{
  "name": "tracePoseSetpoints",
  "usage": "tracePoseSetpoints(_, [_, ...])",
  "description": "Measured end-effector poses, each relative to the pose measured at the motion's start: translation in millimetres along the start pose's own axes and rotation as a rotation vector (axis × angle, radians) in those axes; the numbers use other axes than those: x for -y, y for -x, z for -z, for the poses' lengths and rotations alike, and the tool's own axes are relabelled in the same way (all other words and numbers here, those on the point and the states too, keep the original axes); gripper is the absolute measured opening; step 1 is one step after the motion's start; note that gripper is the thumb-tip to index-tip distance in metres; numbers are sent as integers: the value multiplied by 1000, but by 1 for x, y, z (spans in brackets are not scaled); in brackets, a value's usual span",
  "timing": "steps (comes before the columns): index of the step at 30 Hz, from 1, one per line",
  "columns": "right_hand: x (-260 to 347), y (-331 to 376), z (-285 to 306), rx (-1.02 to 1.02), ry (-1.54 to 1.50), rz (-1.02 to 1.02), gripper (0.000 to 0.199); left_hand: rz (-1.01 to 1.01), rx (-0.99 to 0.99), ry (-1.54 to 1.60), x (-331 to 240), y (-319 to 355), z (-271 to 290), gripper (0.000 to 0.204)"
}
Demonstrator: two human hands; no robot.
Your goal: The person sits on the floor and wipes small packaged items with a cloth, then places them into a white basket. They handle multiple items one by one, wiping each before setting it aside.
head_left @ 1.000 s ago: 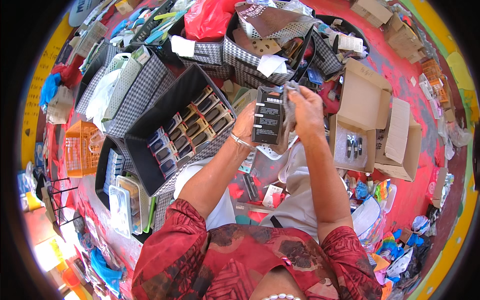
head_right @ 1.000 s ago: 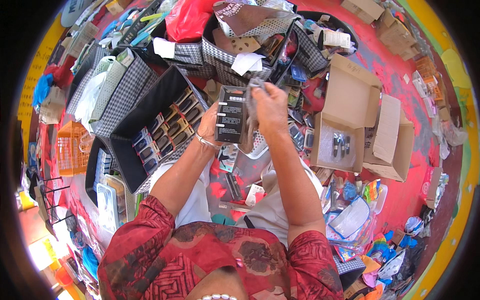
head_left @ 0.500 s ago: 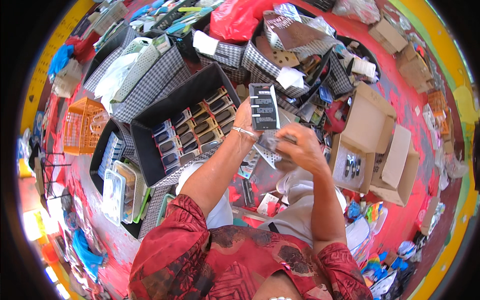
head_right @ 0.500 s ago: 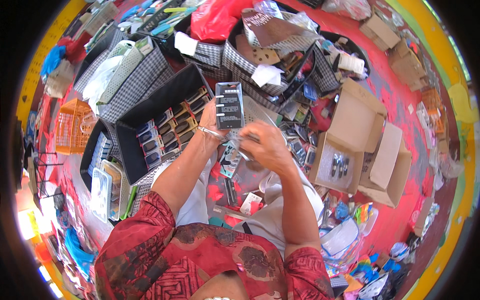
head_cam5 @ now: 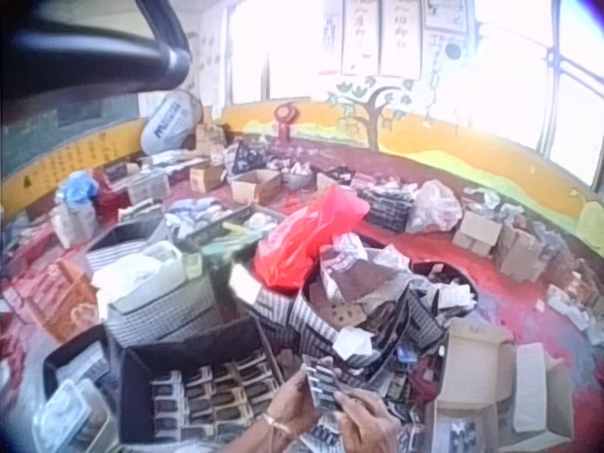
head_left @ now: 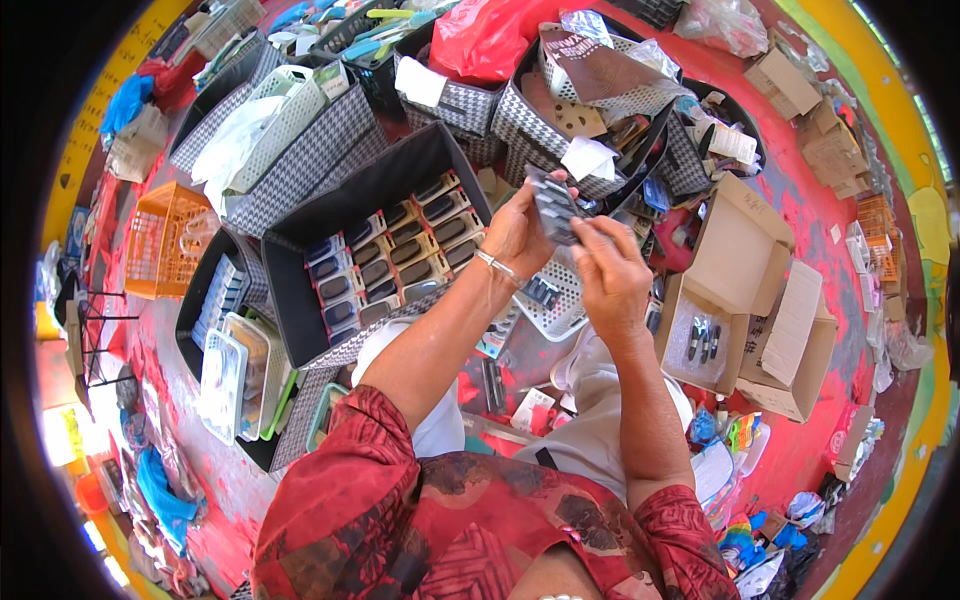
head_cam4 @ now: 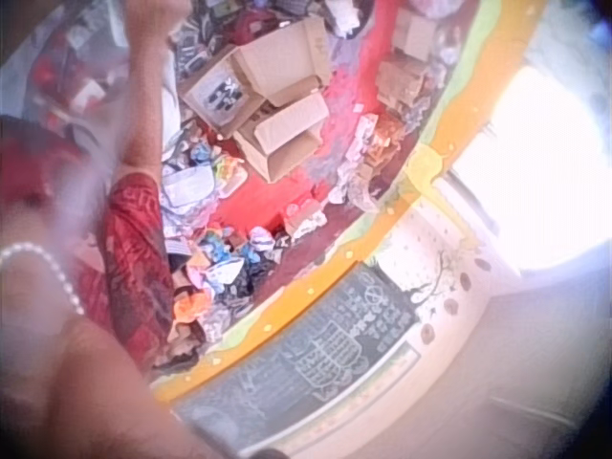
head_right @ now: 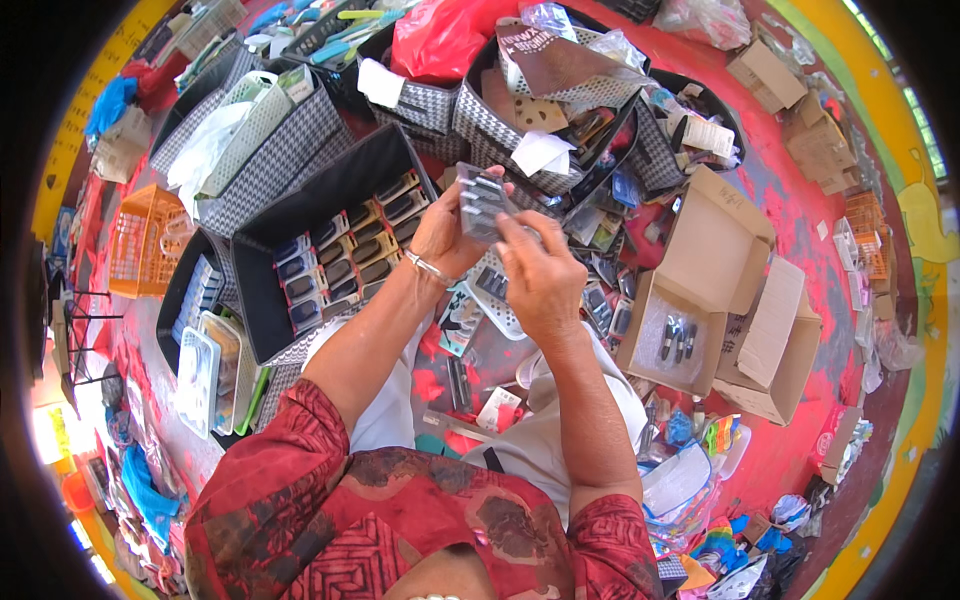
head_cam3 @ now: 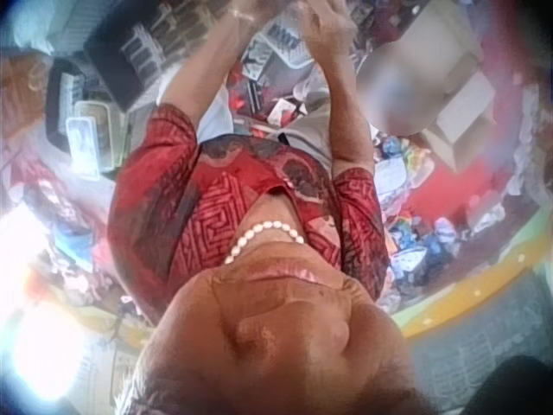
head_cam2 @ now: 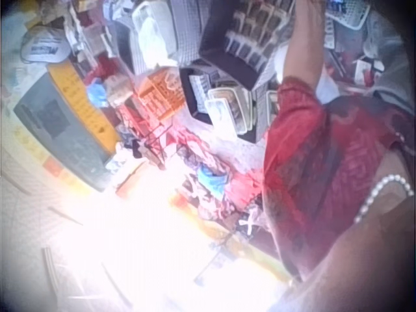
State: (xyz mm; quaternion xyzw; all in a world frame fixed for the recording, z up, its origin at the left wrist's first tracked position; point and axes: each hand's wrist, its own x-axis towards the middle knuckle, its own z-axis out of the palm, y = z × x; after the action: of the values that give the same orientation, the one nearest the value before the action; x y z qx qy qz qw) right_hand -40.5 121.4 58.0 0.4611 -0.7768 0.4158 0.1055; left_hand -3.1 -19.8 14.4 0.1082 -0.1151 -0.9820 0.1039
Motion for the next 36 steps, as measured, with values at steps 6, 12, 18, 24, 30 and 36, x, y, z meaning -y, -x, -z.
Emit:
tracePoseSetpoints(6, [-28, -9, 16, -72, -1228, -899, 17, -105, -212, -228, -16, 0, -9, 45])
tracePoseSetpoints(12, [-36, -13, 28, -53, -1339, -967, 19, 192, 97, -221, -23, 12, -18, 62])
tracePoseSetpoints(18, [-43, -10, 30, 96, -1020, -921, 19, 307, 120, -659, -21, 18, -22, 54])
tracePoseSetpoints(24, [-52, -23, 46, -393, -855, -944, 19, 311, 64, -610, -5, 13, -9, 32])
tracePoseSetpoints(30, [-23, -12, 16, -74, -27, -151, 19, 179, 24, -628, 33, 7, 2, 28])
tracePoseSetpoints(36, [-54, -21, 27, -299, 12, -413, 19, 137, 78, -448, 39, 17, -8, 24])
